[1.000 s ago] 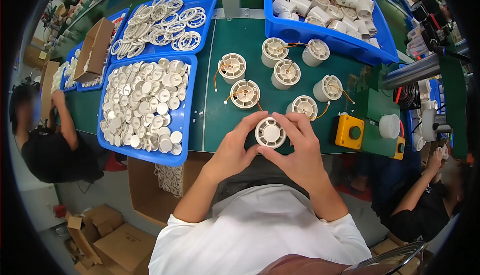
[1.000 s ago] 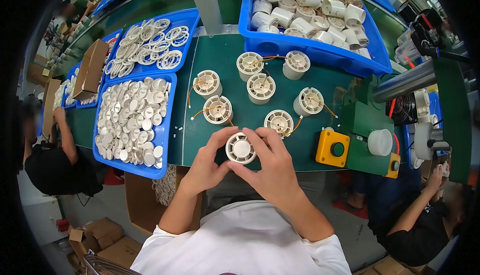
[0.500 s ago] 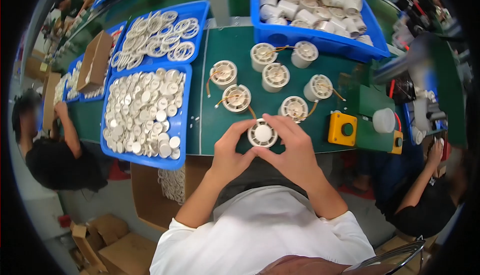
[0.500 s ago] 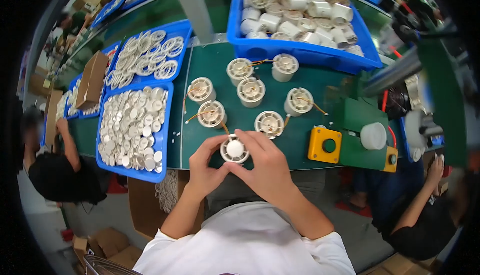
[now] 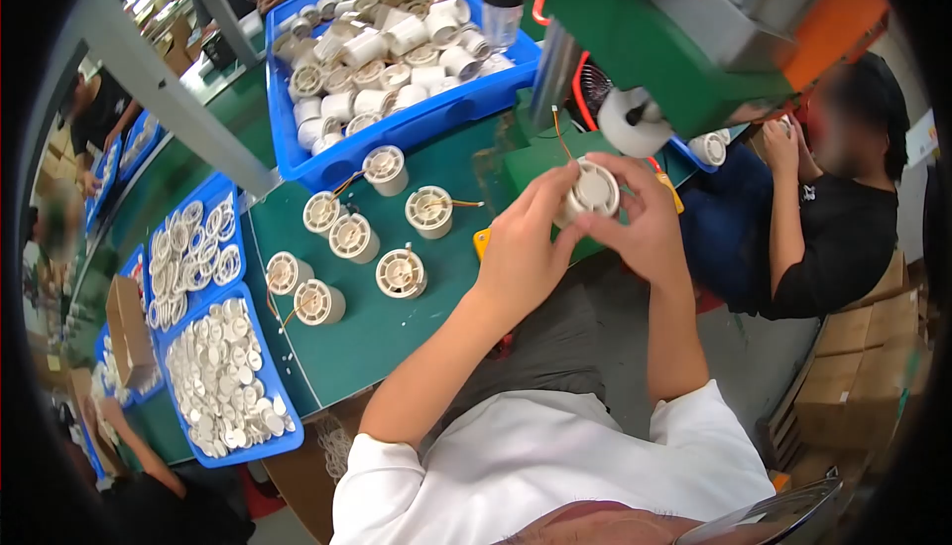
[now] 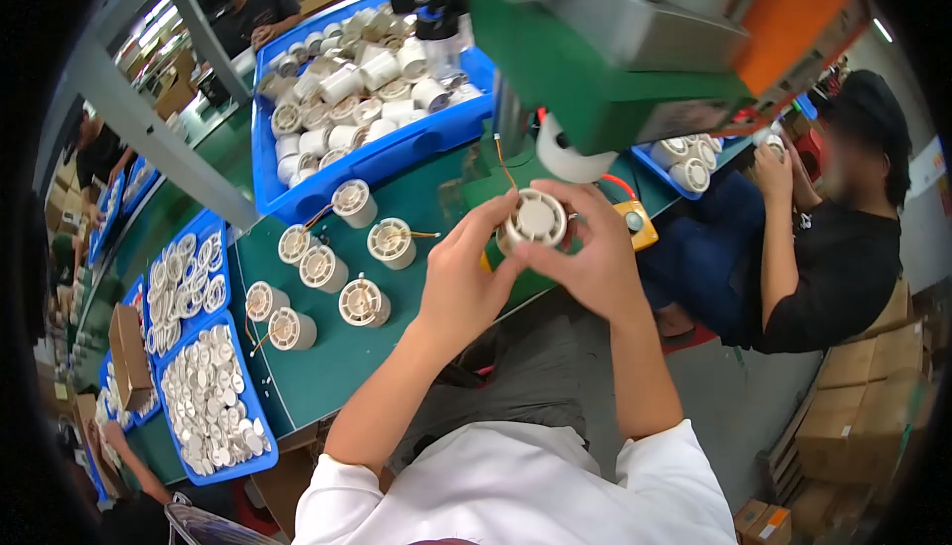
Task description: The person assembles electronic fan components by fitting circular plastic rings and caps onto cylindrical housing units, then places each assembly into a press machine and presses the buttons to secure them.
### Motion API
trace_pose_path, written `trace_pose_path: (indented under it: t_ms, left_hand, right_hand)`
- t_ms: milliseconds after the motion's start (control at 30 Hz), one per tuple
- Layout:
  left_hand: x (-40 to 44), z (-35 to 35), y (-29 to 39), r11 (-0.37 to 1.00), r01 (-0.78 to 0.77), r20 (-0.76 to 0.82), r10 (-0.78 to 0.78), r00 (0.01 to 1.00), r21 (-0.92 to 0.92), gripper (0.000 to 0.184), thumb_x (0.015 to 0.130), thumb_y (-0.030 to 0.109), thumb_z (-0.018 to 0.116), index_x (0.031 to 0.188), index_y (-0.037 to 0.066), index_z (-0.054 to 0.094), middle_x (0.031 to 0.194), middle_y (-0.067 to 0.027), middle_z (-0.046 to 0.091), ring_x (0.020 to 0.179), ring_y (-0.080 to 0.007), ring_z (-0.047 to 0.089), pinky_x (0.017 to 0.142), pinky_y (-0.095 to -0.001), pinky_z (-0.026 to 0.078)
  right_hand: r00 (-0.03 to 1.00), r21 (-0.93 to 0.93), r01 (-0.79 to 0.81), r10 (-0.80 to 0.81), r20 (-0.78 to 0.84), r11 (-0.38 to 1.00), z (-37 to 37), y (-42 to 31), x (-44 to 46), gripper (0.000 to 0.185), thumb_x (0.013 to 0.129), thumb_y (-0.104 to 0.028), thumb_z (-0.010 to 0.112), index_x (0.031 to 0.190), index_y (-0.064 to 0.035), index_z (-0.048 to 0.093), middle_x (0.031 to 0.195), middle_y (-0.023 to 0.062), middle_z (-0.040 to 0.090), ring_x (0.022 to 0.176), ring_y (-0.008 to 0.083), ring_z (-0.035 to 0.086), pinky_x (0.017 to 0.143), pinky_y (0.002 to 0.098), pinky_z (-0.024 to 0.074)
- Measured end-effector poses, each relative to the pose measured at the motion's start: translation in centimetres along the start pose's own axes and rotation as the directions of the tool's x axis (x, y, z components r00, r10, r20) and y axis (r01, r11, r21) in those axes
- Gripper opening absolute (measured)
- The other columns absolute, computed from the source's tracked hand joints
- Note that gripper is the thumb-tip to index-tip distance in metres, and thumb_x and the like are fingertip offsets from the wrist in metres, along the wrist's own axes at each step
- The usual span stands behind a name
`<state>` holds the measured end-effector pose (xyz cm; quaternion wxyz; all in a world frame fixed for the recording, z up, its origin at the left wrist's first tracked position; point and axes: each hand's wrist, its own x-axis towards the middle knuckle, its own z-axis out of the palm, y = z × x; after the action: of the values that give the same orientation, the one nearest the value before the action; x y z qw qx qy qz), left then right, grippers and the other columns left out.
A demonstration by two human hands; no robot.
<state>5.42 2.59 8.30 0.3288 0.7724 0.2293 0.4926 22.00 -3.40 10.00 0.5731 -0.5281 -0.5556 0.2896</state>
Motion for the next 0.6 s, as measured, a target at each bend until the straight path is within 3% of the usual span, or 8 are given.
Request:
trace_pose_path:
  t_ms: [167, 300, 400, 467, 600]
  left_hand:
    - [3.4, 3.4, -2.0, 0.998, 0.020, 0.036, -0.018, 0.999, -0.056, 0.050, 0.081, 0.001, 0.082, 0.126, -0.003, 0.061, 0.115, -0.0213, 0.072, 0.109, -0.0315, 0.073, 0.095, -0.0372, 0.058]
    - [4.1, 3.4, -2.4, 0.979, 0.162, 0.085, -0.152, 0.985, -0.124, 0.042, 0.081, 0.002, 0.082, 0.116, -0.004, 0.060, 0.114, -0.0208, 0.074, 0.113, -0.0278, 0.072, 0.098, -0.0367, 0.056]
    - [3.2, 3.6, -2.9, 0.993, 0.115, 0.079, -0.112, 0.991, -0.034, 0.047, 0.080, 0.002, 0.083, 0.120, -0.003, 0.059, 0.114, -0.0196, 0.074, 0.113, -0.0295, 0.072, 0.101, -0.0377, 0.054]
    - [2.8, 4.0, -2.9, 0.996, 0.070, 0.073, -0.065, 0.995, -0.062, 0.053, 0.082, 0.003, 0.080, 0.130, 0.000, 0.057, 0.121, -0.0221, 0.067, 0.115, -0.0399, 0.066, 0.094, -0.0430, 0.054]
    - [1.9, 3.1, -0.8, 0.999, 0.045, -0.006, -0.045, 0.999, 0.016, 0.055, 0.081, 0.006, 0.082, 0.130, 0.001, 0.056, 0.124, -0.0220, 0.063, 0.115, -0.0422, 0.064, 0.094, -0.0444, 0.054]
  right_hand:
    - [0.998, 0.009, -0.035, 0.036, -0.059, 0.999, -2.7, 1.5, 2.7, 0.054, 0.079, -0.011, 0.086, 0.128, 0.0029, 0.064, 0.120, 0.0061, 0.063, 0.105, 0.0152, 0.067, 0.086, 0.0298, 0.0572]
    - [0.994, 0.007, -0.106, 0.106, 0.003, 0.994, -3.6, 2.8, 3.6, 0.056, 0.077, -0.019, 0.088, 0.124, 0.0025, 0.066, 0.112, 0.0038, 0.063, 0.096, 0.0120, 0.066, 0.078, 0.0268, 0.0548]
    - [0.999, -0.094, -0.035, 0.034, -0.015, 0.995, -3.3, 2.7, 3.1, 0.058, 0.075, -0.021, 0.089, 0.125, -0.0002, 0.067, 0.107, 0.0030, 0.061, 0.088, 0.0102, 0.061, 0.074, 0.0251, 0.0498]
    - [0.999, -0.099, -0.020, 0.017, -0.036, 0.995, -3.0, 3.3, 2.6, 0.060, 0.073, -0.022, 0.090, 0.125, -0.0014, 0.067, 0.108, 0.0036, 0.061, 0.088, 0.0109, 0.059, 0.073, 0.0259, 0.0483]
    - [0.987, -0.150, 0.053, -0.074, -0.139, 0.987, -3.5, 5.0, 1.6, 0.064, 0.072, -0.026, 0.092, 0.126, -0.0038, 0.066, 0.113, 0.0059, 0.063, 0.091, 0.0150, 0.057, 0.076, 0.0299, 0.0476]
